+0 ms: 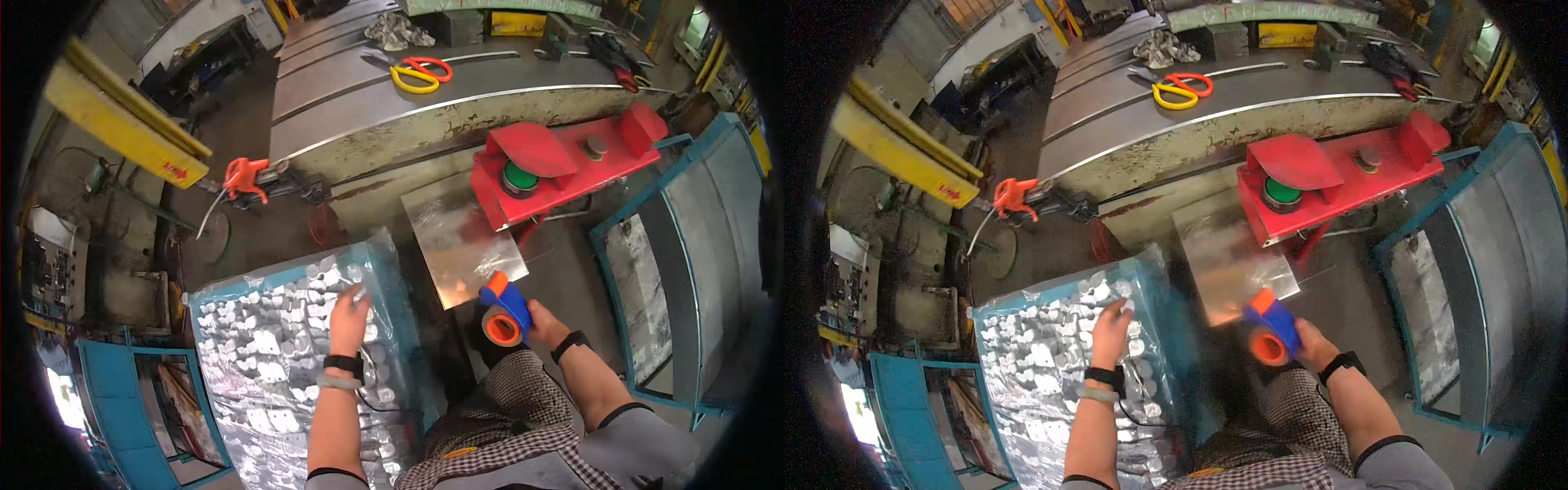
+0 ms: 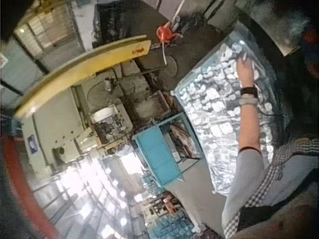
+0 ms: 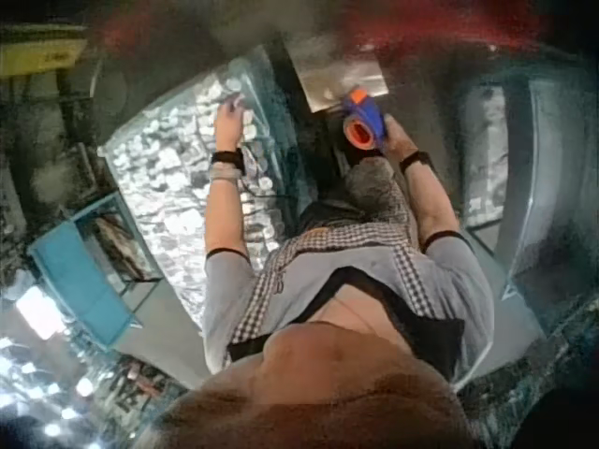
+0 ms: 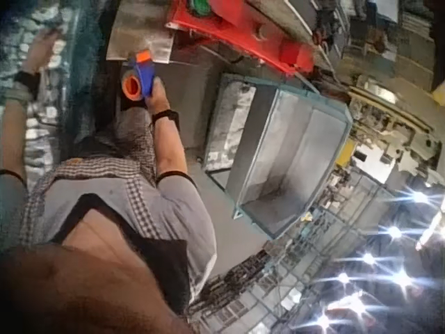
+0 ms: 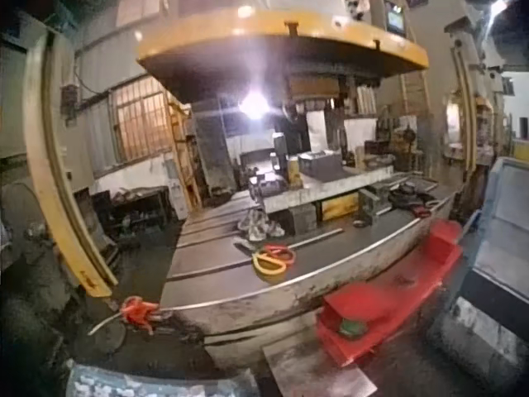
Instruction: Sealing a large plastic-wrapped pallet of metal components using a handheld tape dispenser.
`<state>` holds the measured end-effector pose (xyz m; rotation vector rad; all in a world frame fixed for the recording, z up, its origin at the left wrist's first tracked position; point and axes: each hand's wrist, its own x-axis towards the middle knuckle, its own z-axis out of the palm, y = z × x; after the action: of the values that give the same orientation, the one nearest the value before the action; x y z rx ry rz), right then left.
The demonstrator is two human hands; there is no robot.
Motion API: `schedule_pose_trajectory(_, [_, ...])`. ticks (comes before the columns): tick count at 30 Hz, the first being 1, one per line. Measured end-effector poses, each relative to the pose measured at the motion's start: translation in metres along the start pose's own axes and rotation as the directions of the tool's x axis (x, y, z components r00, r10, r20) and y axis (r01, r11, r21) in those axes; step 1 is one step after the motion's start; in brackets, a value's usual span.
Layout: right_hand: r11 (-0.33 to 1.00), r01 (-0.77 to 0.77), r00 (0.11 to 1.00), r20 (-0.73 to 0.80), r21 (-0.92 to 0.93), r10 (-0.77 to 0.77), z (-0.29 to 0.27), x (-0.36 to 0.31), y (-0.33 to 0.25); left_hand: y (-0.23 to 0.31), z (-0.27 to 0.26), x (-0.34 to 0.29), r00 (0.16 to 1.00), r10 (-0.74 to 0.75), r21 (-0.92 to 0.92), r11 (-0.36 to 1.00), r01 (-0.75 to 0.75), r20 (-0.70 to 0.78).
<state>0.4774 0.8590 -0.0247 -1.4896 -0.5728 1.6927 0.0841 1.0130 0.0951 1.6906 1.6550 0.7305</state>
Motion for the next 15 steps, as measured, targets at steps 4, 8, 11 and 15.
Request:
schedule_pose_trajectory(4, [0.888,-0.214,0.97,-0.017,0.408,0.241,0.005,0.047,-0.01,-0.009,0.012,0.074,0.993,0.089,0.355,0.928,-0.113,0.083])
schedule_pose_trajectory(8, [0.859,-0.229,0.959,-0.047,0.458,0.281,0.021,0.05,-0.019,-0.031,0.027,0.124,0.952,0.152,0.517,0.81,-0.275,0.266])
schedule_pose_trajectory(11, [0.791,-0.169,0.966,-0.061,0.588,0.252,0.007,0.055,-0.022,-0.027,0.042,0.153,0.918,0.069,0.557,0.776,-0.296,0.391])
schedule_pose_trajectory(15, [0.959,-0.006,0.998,-0.054,0.284,0.022,-0.008,0.047,-0.03,-0.035,0.064,0.18,0.866,0.057,0.67,0.61,-0.424,0.496])
